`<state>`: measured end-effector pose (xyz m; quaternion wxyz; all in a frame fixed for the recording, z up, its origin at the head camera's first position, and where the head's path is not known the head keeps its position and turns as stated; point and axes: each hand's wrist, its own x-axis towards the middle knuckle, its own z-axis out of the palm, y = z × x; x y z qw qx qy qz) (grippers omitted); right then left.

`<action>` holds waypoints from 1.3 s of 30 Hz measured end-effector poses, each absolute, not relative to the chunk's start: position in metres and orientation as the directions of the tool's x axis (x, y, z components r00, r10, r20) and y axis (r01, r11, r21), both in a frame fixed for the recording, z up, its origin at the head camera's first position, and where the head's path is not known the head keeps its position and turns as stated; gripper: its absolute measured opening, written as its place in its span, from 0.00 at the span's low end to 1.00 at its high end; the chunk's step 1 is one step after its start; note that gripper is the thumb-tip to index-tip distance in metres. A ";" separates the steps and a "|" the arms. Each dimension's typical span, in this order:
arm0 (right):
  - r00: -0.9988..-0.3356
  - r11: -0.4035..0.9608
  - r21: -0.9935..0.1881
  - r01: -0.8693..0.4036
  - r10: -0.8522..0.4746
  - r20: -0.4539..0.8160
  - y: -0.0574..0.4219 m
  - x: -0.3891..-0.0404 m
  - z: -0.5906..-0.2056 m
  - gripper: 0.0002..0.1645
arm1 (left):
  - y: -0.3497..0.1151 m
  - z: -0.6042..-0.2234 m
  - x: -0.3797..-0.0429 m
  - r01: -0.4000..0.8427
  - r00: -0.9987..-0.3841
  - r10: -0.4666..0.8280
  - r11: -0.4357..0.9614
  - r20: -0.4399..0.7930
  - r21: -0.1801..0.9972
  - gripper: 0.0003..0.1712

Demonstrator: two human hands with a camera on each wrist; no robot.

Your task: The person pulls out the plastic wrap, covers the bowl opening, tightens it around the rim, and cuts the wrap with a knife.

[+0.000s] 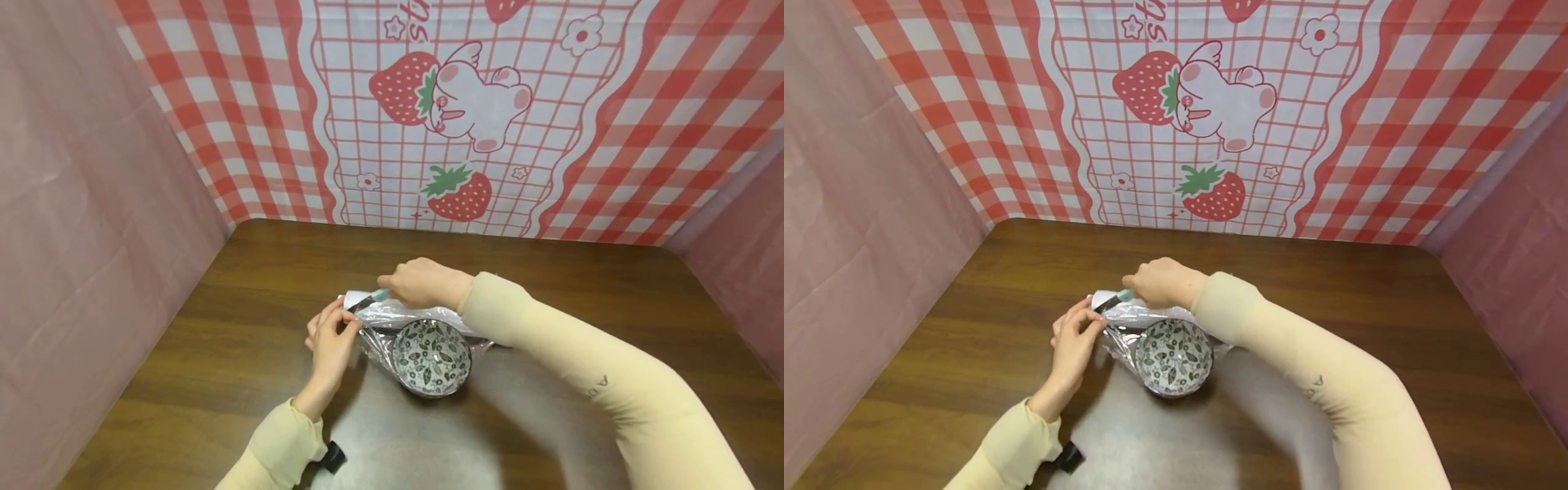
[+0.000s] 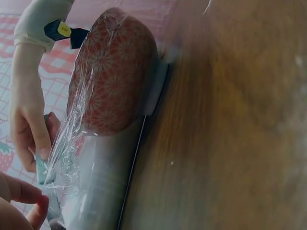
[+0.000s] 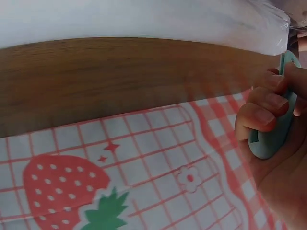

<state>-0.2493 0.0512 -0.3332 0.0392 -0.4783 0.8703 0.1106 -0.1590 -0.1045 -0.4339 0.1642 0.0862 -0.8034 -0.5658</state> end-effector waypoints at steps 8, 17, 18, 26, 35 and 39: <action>-0.530 0.487 0.215 -0.846 -0.810 -0.250 0.033 -0.246 -0.339 0.11 | -0.107 -0.429 -0.158 0.055 -0.937 -0.301 0.377 0.178 0.925 0.04; -0.525 0.484 0.211 -0.849 -0.817 -0.239 0.040 -0.246 -0.339 0.10 | -0.106 -0.429 -0.158 0.058 -0.926 -0.323 0.393 0.197 0.918 0.03; -0.526 0.486 0.208 -0.849 -0.816 -0.241 0.041 -0.246 -0.339 0.10 | -0.106 -0.429 -0.158 0.058 -0.926 -0.323 0.395 0.198 0.917 0.03; -0.536 0.499 0.198 -0.844 -0.802 -0.262 0.051 -0.246 -0.334 0.12 | -0.106 -0.429 -0.158 0.034 -0.926 -0.333 0.398 0.179 0.917 0.03; -0.522 0.494 0.169 -0.853 -0.816 -0.249 0.070 -0.246 -0.335 0.08 | -0.106 -0.428 -0.158 0.034 -0.928 -0.326 0.409 0.181 0.912 0.03; -0.526 0.501 0.159 -0.851 -0.814 -0.247 0.077 -0.244 -0.335 0.08 | -0.105 -0.428 -0.157 0.032 -0.928 -0.325 0.410 0.180 0.911 0.03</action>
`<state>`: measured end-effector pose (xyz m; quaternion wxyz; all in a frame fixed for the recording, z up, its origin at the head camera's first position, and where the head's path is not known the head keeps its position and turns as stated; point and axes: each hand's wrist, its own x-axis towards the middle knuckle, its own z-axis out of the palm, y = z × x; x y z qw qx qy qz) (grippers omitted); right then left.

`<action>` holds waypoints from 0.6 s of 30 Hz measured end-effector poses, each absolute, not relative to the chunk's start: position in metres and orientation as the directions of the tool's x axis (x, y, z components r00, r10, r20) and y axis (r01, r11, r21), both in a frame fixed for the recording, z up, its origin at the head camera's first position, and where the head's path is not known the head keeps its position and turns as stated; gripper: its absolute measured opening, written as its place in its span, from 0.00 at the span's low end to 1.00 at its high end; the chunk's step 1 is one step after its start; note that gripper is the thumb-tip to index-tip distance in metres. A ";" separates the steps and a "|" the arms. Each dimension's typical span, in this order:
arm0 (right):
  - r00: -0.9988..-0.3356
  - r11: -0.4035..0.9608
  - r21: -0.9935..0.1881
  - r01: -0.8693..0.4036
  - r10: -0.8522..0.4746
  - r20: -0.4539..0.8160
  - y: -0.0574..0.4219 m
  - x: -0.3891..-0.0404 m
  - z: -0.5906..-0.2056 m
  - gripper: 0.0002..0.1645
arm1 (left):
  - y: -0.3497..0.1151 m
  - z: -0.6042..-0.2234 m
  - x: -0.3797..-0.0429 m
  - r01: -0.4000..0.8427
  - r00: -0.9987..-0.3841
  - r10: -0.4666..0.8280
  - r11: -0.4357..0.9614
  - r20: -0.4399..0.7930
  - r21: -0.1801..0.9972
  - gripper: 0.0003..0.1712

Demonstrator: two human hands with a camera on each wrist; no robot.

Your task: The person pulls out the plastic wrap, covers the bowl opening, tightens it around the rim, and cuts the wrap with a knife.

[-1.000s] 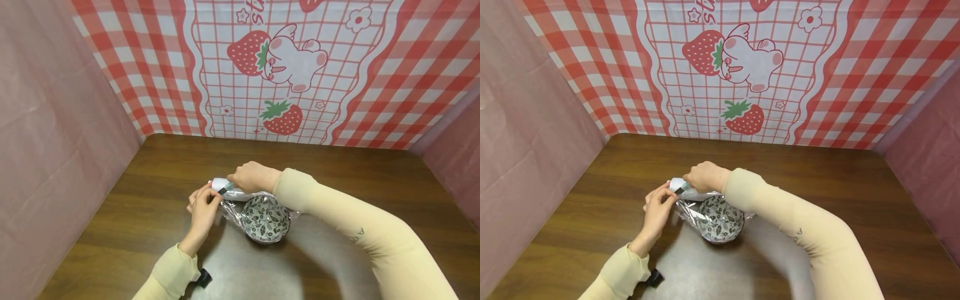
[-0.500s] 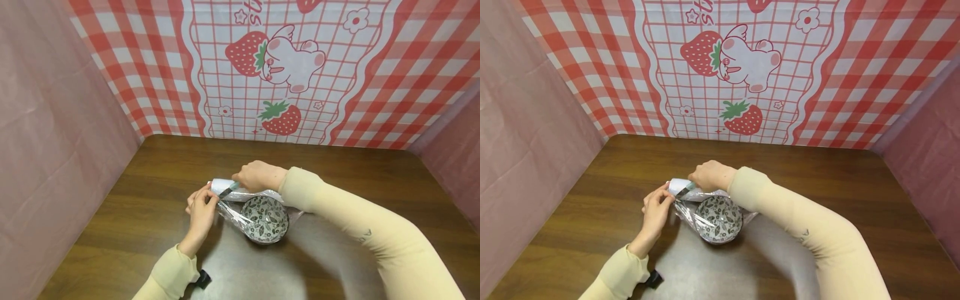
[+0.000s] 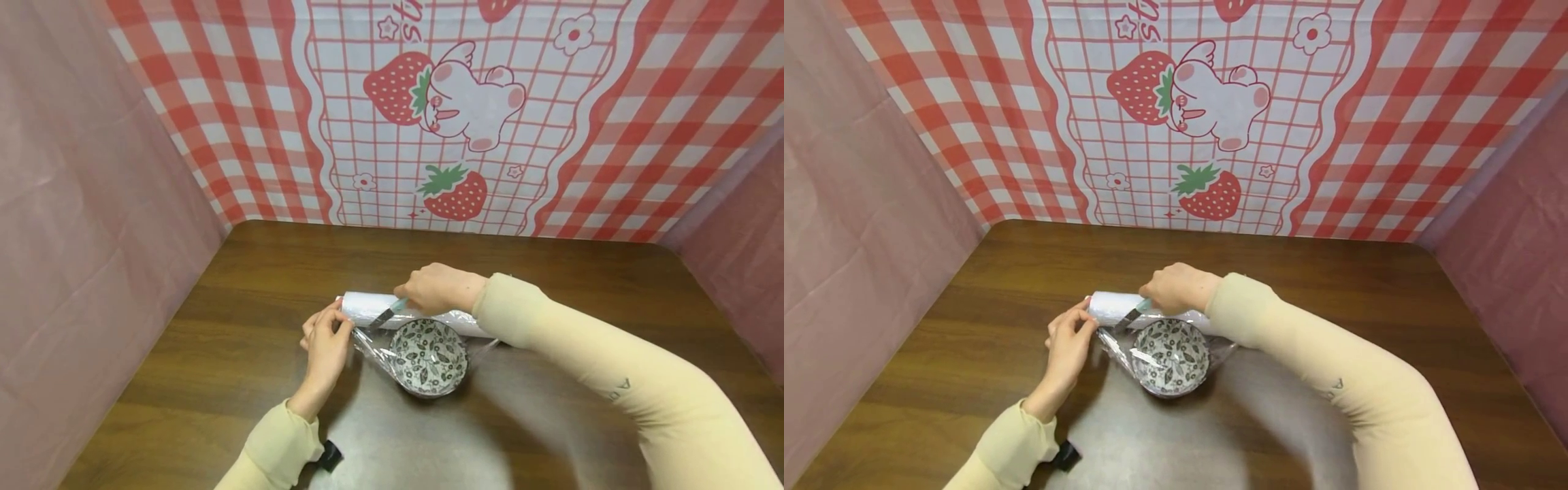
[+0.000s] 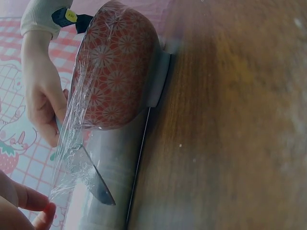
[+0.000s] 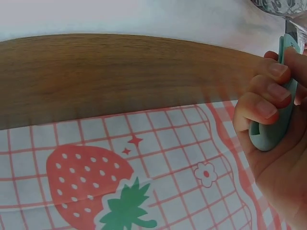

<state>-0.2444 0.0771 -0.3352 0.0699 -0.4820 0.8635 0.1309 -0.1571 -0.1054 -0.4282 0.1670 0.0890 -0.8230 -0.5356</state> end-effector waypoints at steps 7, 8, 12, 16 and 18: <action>-0.536 0.513 0.155 -0.845 -0.807 -0.248 0.086 -0.243 -0.333 0.05 | -0.105 -0.429 -0.156 0.030 -0.930 -0.322 0.411 0.176 0.911 0.03; -0.539 0.516 0.155 -0.842 -0.804 -0.252 0.087 -0.242 -0.333 0.05 | -0.106 -0.430 -0.156 0.029 -0.931 -0.321 0.412 0.175 0.911 0.03; -0.546 0.528 0.143 -0.837 -0.798 -0.255 0.093 -0.241 -0.331 0.06 | -0.106 -0.430 -0.156 0.025 -0.933 -0.316 0.418 0.172 0.908 0.03; -0.550 0.537 0.127 -0.834 -0.797 -0.250 0.100 -0.241 -0.330 0.07 | -0.106 -0.429 -0.156 0.018 -0.937 -0.309 0.422 0.163 0.906 0.04; -0.557 0.545 0.124 -0.829 -0.789 -0.260 0.103 -0.241 -0.330 0.09 | -0.107 -0.429 -0.156 0.017 -0.939 -0.304 0.421 0.159 0.907 0.03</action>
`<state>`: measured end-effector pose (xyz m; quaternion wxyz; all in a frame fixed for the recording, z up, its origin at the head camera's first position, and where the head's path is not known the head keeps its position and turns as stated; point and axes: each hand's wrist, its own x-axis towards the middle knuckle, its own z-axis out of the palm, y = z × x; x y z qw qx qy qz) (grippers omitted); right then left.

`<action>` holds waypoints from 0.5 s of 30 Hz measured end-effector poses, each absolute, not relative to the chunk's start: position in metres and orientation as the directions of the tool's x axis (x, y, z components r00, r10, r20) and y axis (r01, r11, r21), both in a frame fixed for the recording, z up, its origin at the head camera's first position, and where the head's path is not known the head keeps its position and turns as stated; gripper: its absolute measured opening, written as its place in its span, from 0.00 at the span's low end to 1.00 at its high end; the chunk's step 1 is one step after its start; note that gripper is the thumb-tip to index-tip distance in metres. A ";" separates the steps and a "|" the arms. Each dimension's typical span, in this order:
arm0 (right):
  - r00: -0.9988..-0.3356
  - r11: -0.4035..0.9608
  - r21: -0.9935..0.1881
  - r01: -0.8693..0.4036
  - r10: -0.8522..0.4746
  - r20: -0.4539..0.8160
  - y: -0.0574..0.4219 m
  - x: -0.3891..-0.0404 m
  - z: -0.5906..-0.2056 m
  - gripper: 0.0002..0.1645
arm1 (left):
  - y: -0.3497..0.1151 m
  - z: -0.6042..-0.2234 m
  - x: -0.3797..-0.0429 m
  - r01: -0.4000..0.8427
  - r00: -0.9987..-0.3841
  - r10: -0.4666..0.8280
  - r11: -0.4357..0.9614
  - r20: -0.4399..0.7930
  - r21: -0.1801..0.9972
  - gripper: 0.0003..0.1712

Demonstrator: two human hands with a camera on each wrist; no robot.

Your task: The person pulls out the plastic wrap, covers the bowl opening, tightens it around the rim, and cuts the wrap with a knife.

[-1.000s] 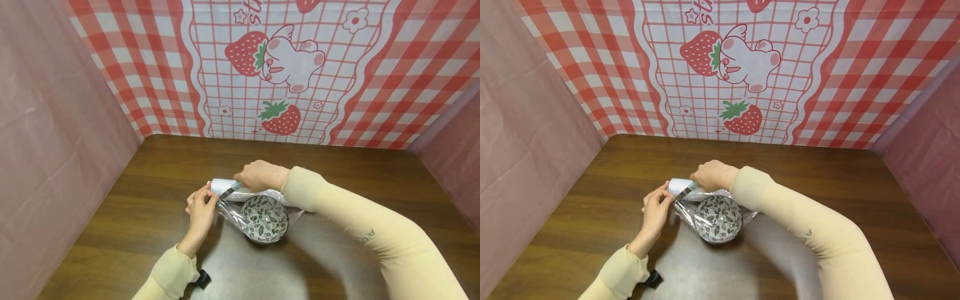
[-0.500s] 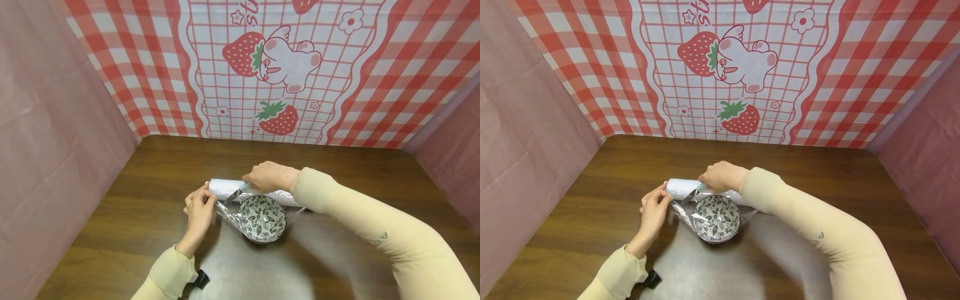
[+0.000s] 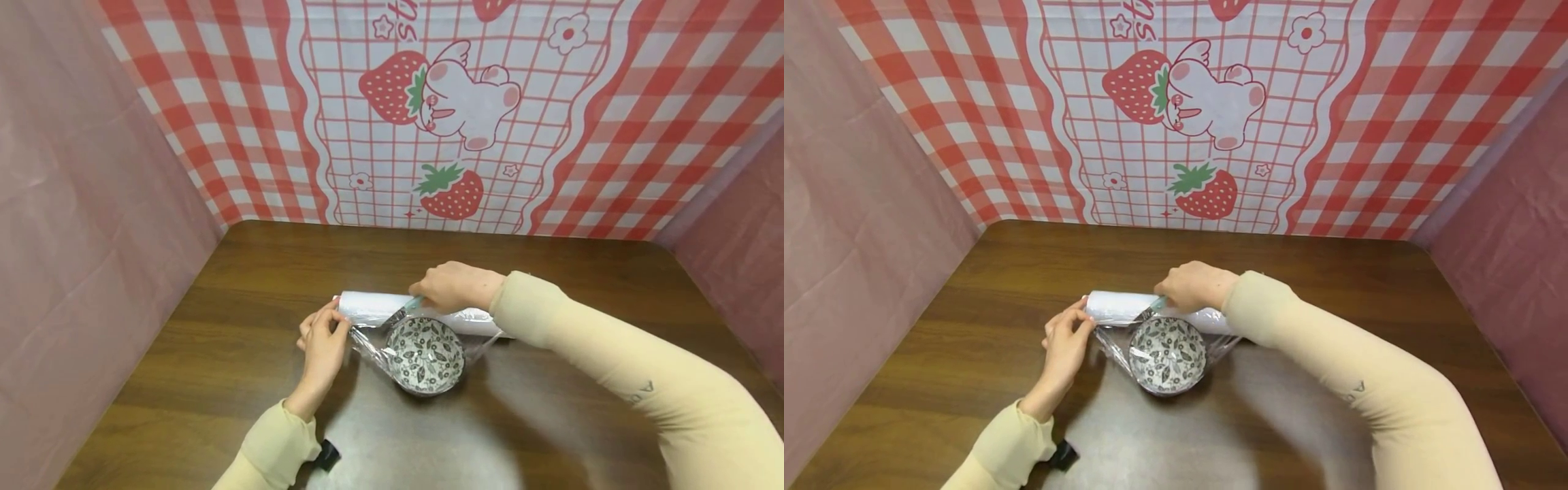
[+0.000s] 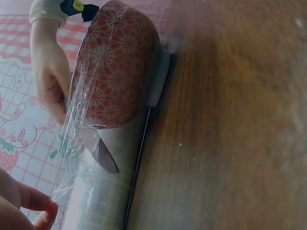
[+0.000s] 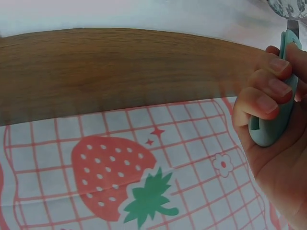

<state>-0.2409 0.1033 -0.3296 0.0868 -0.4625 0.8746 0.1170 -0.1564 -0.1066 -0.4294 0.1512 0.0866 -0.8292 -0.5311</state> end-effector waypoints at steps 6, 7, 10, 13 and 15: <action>-0.566 0.562 0.111 -0.820 -0.767 -0.301 0.114 -0.242 -0.328 0.12 | -0.107 -0.431 -0.157 0.022 -0.941 -0.298 0.421 0.162 0.907 0.03; -0.566 0.562 0.108 -0.820 -0.767 -0.301 0.116 -0.242 -0.328 0.11 | -0.108 -0.432 -0.157 0.024 -0.941 -0.296 0.424 0.164 0.905 0.03; -0.571 0.570 0.101 -0.815 -0.762 -0.305 0.121 -0.242 -0.327 0.11 | -0.108 -0.432 -0.158 0.028 -0.942 -0.292 0.431 0.168 0.902 0.03; -0.574 0.578 0.089 -0.811 -0.756 -0.316 0.124 -0.242 -0.326 0.11 | -0.108 -0.433 -0.158 0.030 -0.942 -0.288 0.435 0.171 0.900 0.04; -0.574 0.581 0.084 -0.809 -0.753 -0.322 0.126 -0.241 -0.326 0.09 | -0.108 -0.433 -0.157 0.034 -0.942 -0.286 0.438 0.175 0.898 0.04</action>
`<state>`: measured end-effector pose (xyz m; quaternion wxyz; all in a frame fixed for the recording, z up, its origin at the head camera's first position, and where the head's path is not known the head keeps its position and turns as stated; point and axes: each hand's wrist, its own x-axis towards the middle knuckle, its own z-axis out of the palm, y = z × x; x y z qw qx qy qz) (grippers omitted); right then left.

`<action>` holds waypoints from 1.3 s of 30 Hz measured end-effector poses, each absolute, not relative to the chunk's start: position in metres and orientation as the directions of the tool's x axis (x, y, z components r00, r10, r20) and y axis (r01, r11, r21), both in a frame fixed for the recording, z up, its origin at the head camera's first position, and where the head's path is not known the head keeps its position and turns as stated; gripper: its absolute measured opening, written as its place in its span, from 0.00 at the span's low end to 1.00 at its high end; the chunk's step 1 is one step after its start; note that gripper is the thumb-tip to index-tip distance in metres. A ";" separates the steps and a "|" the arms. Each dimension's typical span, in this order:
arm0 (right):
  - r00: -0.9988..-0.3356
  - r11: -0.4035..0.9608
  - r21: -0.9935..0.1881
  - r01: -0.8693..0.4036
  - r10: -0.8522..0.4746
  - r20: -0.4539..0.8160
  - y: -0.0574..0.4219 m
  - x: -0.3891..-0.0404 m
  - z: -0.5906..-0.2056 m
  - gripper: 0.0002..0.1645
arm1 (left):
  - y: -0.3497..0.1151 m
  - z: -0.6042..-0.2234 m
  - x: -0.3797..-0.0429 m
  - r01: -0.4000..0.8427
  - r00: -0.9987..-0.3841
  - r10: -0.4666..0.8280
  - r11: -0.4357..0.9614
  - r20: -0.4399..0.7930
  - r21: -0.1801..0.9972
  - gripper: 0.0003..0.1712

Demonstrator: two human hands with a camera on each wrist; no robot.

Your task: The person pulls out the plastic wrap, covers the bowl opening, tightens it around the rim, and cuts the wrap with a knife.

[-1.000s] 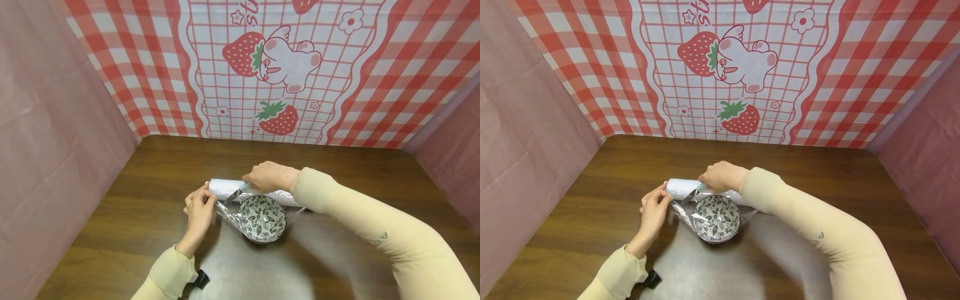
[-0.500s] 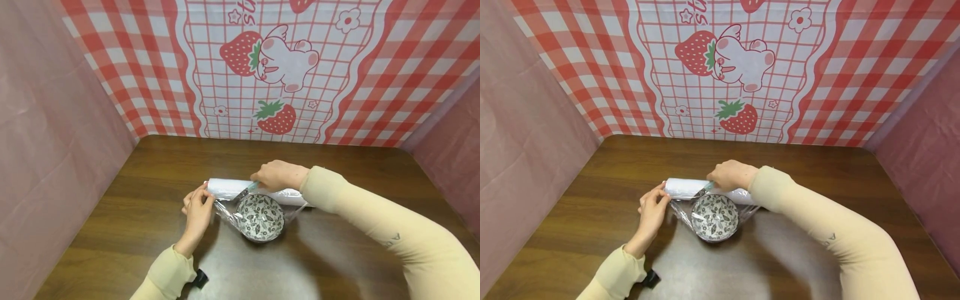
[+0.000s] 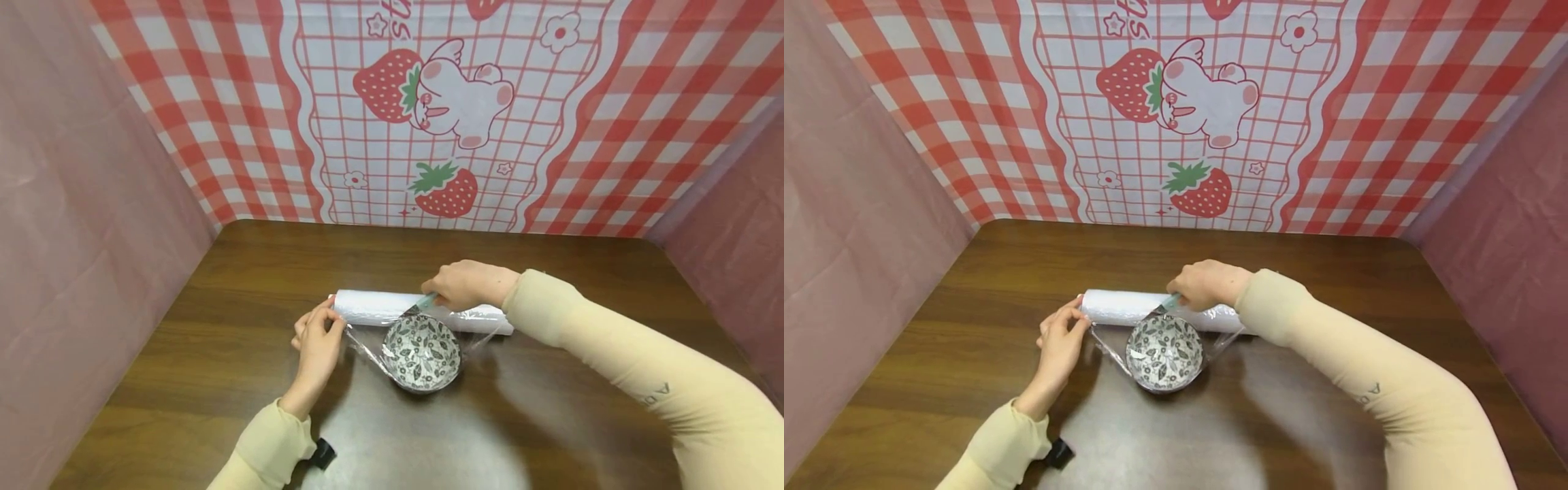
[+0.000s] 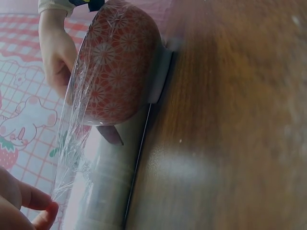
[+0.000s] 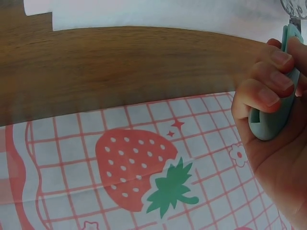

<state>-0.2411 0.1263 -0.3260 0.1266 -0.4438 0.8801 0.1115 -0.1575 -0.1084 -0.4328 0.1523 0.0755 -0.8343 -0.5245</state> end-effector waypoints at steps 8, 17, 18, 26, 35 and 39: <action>-0.564 0.569 0.087 -0.817 -0.762 -0.317 0.129 -0.242 -0.325 0.05 | -0.108 -0.432 -0.157 0.045 -0.943 -0.274 0.458 0.189 0.888 0.04; -0.579 0.595 0.068 -0.801 -0.739 -0.346 0.142 -0.241 -0.321 0.11 | -0.108 -0.432 -0.157 0.043 -0.946 -0.267 0.460 0.184 0.887 0.04; -0.578 0.596 0.066 -0.801 -0.739 -0.346 0.143 -0.241 -0.321 0.11 | -0.109 -0.432 -0.157 0.043 -0.946 -0.266 0.461 0.184 0.886 0.03; -0.572 0.608 0.008 -0.794 -0.742 -0.351 0.150 -0.243 -0.324 0.06 | -0.108 -0.434 -0.158 0.044 -0.947 -0.261 0.474 0.187 0.880 0.03; -0.545 0.564 0.016 -0.826 -0.790 -0.283 0.159 -0.241 -0.331 0.02 | -0.108 -0.433 -0.156 0.040 -0.950 -0.255 0.473 0.181 0.880 0.03; -0.553 0.550 0.085 -0.831 -0.801 -0.228 0.159 -0.238 -0.331 0.03 | -0.108 -0.434 -0.156 0.042 -0.952 -0.247 0.477 0.180 0.878 0.03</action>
